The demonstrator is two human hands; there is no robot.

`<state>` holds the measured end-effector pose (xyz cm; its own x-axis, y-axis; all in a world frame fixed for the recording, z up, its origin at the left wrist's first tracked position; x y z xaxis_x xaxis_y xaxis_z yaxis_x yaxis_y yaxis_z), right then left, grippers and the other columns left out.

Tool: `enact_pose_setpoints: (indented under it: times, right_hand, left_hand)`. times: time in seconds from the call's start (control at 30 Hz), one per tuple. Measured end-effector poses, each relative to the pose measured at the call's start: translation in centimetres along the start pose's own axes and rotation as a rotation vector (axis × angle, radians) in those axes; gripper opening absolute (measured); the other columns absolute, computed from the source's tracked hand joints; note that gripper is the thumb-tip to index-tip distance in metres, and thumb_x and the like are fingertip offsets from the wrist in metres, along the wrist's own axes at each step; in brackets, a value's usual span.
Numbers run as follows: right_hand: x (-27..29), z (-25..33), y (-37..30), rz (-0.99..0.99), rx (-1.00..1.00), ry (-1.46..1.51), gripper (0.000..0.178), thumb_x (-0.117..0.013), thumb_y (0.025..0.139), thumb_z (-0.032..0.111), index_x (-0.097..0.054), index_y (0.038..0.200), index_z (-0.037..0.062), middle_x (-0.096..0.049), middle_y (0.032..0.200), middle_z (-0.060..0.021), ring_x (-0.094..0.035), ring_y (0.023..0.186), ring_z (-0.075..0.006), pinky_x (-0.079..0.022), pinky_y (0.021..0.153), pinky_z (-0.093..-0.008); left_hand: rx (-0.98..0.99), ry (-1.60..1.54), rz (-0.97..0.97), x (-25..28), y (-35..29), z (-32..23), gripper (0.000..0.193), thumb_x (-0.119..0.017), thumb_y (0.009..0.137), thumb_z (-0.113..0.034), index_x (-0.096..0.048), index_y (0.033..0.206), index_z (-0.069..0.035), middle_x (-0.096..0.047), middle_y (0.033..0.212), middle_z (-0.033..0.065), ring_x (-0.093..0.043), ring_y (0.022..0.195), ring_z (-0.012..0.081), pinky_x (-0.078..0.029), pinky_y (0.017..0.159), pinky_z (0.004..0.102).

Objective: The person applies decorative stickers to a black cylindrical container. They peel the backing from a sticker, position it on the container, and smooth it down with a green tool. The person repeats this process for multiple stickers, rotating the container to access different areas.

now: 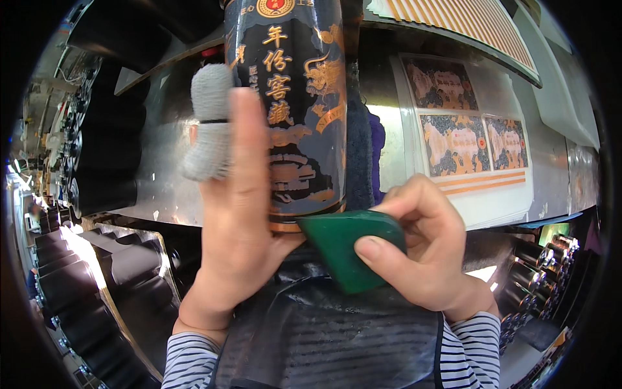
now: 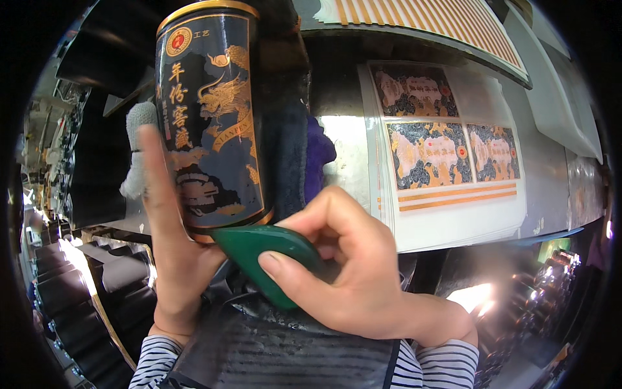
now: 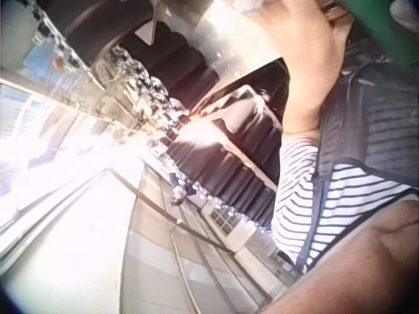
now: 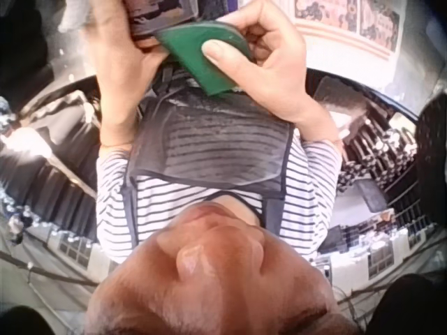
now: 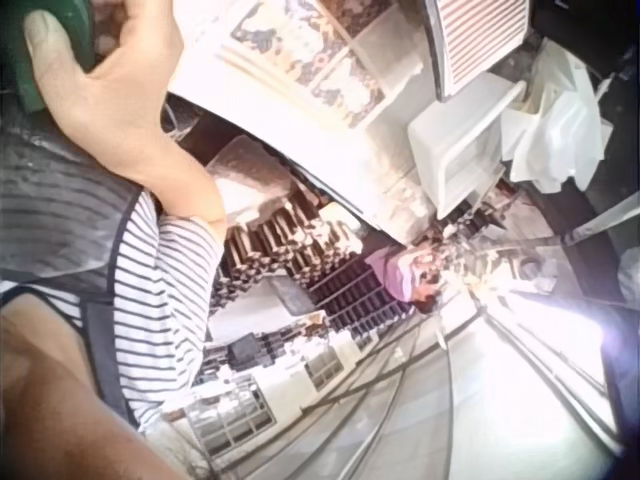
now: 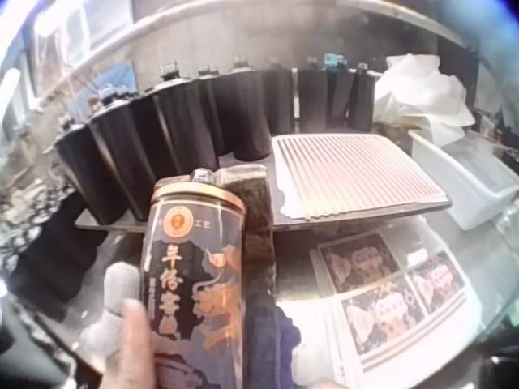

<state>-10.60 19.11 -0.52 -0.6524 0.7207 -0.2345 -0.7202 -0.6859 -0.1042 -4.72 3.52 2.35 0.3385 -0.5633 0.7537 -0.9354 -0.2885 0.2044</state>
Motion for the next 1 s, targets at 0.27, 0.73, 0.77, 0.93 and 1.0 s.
enact_pose_setpoints:
  times: [0.27, 0.73, 0.77, 0.93, 1.0]
  right_hand:
    - [3.3, -3.3, 0.4, -0.169, -0.102, 0.026, 0.021, -0.064, 0.084, 0.006, -0.047, 0.094, -0.0016, -0.062, 0.087, -0.0108, -0.061, 0.078, -0.0089, -0.051, 0.069, -0.0218]
    - [2.8, -3.4, 0.2, -0.176, -0.139, -0.030, 0.020, -0.064, 0.084, 0.004, -0.046, 0.092, -0.0006, -0.062, 0.087, -0.0106, -0.059, 0.078, -0.0081, -0.050, 0.071, -0.0215]
    - [2.9, -3.1, 0.2, -0.202, -0.111, -0.018, 0.020, -0.064, 0.084, 0.004, -0.046, 0.092, -0.0008, -0.061, 0.086, -0.0104, -0.059, 0.078, -0.0080, -0.050, 0.071, -0.0214]
    - [1.3, 0.2, -0.8, -0.139, 0.079, -0.010, 0.019, -0.063, 0.085, 0.005, -0.047, 0.093, -0.0014, -0.061, 0.086, -0.0099, -0.060, 0.077, -0.0085, -0.050, 0.069, -0.0208]
    - [0.6, 0.6, -0.8, -0.018, 0.165, -0.195, 0.020, -0.063, 0.085, 0.003, -0.046, 0.094, -0.0020, -0.060, 0.085, -0.0095, -0.060, 0.075, -0.0087, -0.051, 0.066, -0.0210]
  left_hand:
    - [-0.022, 0.074, 0.241, -1.2, -1.0, 6.1, 0.131, -0.087, 0.053, -0.027, 0.002, 0.145, 0.001, -0.019, 0.148, 0.0234, -0.032, 0.132, 0.0350, -0.025, 0.109, 0.0381]
    - [-0.124, -0.287, 0.039, -1.6, 0.0, 5.4, 0.122, -0.078, 0.064, -0.040, 0.005, 0.146, -0.002, -0.028, 0.146, 0.0218, -0.030, 0.134, 0.0361, -0.002, 0.112, 0.0482]
    - [-0.113, -0.204, 0.051, -1.4, 0.0, 5.4, 0.121, -0.078, 0.066, -0.039, 0.005, 0.146, -0.003, -0.026, 0.147, 0.0213, -0.029, 0.134, 0.0354, -0.004, 0.111, 0.0474]
    - [-0.037, -0.170, 0.026, -0.3, -0.5, 4.3, 0.112, -0.079, 0.071, -0.031, 0.000, 0.148, -0.011, -0.022, 0.148, 0.0218, -0.034, 0.133, 0.0297, -0.028, 0.109, 0.0392]
    - [-0.050, -0.188, -0.026, 0.7, -1.4, 3.9, 0.101, -0.076, 0.073, -0.034, -0.012, 0.146, -0.008, -0.030, 0.144, 0.0219, -0.035, 0.132, 0.0309, -0.026, 0.109, 0.0418]
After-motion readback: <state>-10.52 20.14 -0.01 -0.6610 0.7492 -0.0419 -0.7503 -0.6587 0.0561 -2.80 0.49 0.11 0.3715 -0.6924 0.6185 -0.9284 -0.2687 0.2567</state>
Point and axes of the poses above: each hand's wrist, its own y-axis towards the middle knuckle, its own x-axis out of the back of the hand, z = x × y, the point moved 5 cm from there along y, towards the middle knuckle
